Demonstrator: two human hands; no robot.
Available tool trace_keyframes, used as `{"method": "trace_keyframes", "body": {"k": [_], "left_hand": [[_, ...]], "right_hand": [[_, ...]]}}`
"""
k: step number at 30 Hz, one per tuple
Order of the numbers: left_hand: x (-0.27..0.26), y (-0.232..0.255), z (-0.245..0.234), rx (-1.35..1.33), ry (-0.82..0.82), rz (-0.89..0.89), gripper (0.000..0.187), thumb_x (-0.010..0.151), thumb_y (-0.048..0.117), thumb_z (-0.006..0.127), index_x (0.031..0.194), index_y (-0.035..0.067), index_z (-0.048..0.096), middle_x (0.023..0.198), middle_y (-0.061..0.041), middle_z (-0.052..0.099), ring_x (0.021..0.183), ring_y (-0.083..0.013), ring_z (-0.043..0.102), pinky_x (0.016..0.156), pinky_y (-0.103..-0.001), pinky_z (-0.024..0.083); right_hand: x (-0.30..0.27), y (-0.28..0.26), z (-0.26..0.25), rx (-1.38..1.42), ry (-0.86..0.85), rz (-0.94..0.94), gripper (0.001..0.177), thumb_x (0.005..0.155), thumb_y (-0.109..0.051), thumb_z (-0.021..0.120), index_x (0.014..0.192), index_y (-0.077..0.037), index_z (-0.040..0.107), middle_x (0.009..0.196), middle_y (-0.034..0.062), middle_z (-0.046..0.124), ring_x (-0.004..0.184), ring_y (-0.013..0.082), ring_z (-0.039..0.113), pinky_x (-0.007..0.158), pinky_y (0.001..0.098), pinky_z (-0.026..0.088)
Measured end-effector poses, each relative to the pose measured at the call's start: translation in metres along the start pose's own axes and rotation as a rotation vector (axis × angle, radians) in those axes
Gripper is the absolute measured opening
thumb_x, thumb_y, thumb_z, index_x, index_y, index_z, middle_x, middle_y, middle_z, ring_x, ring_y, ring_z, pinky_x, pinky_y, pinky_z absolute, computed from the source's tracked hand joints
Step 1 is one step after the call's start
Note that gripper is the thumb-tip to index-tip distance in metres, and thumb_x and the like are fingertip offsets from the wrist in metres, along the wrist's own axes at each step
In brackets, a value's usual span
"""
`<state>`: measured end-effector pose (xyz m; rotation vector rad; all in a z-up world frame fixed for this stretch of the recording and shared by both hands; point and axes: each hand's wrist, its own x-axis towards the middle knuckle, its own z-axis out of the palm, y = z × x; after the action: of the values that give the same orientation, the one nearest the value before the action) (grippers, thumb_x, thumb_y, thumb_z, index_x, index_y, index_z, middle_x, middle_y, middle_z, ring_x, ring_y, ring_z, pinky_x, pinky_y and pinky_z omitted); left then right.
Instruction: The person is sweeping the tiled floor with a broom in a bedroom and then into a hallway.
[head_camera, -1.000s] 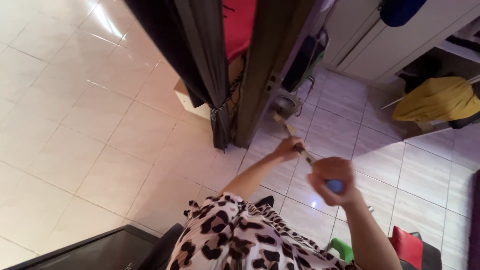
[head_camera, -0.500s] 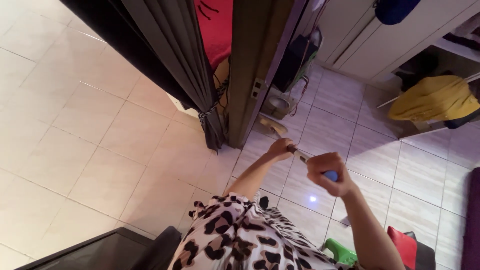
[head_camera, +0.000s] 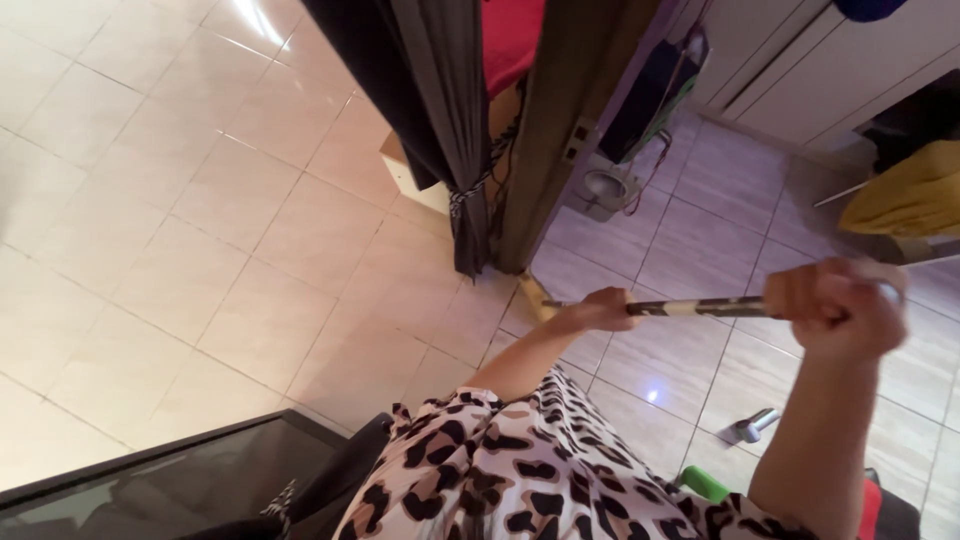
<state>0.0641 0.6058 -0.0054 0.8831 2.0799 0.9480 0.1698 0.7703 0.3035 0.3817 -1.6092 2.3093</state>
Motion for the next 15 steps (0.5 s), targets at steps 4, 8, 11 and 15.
{"method": "trace_keyframes", "body": {"k": [4, 8, 11, 15], "left_hand": [[-0.032, -0.026, 0.015, 0.025, -0.132, 0.045, 0.029, 0.082, 0.028, 0.060, 0.085, 0.003, 0.074, 0.078, -0.021, 0.074, 0.078, -0.0368, 0.075, 0.074, -0.049, 0.057], [-0.092, -0.063, -0.008, 0.119, -0.134, -0.008, 0.029, 0.081, 0.030, 0.064, 0.085, 0.003, 0.076, 0.081, -0.020, 0.074, 0.079, -0.0368, 0.073, 0.076, -0.049, 0.057], [-0.134, -0.118, -0.029, 0.248, -0.174, -0.081, 0.030, 0.079, 0.032, 0.067, 0.085, 0.005, 0.077, 0.082, -0.019, 0.074, 0.081, -0.0362, 0.073, 0.075, -0.049, 0.057], [-0.190, -0.181, -0.035, 0.405, -0.235, -0.176, 0.031, 0.076, 0.035, 0.071, 0.085, 0.007, 0.078, 0.085, -0.017, 0.074, 0.083, -0.0355, 0.073, 0.074, -0.048, 0.057]], "right_hand": [[-0.034, 0.003, 0.003, -0.087, 0.151, 0.063, 0.035, 0.094, -0.017, 0.035, 0.061, -0.014, 0.026, 0.046, -0.0011, 0.025, 0.040, 0.0126, 0.017, 0.046, 0.0326, 0.023], [-0.066, 0.061, 0.006, 0.000, 0.415, 0.027, 0.045, 0.098, -0.025, 0.037, 0.056, -0.019, 0.026, 0.043, -0.0035, 0.022, 0.038, 0.0100, 0.014, 0.044, 0.0290, 0.020], [-0.098, 0.143, 0.008, 0.117, 0.416, 0.076, 0.040, 0.097, -0.025, 0.043, 0.060, -0.023, 0.026, 0.043, -0.0044, 0.023, 0.044, 0.0128, 0.016, 0.049, 0.0356, 0.023], [-0.129, 0.195, 0.043, 0.195, 0.511, 0.163, 0.038, 0.093, -0.020, 0.043, 0.059, -0.020, 0.025, 0.050, -0.0020, 0.021, 0.046, 0.0153, 0.018, 0.053, 0.0366, 0.026]]}}
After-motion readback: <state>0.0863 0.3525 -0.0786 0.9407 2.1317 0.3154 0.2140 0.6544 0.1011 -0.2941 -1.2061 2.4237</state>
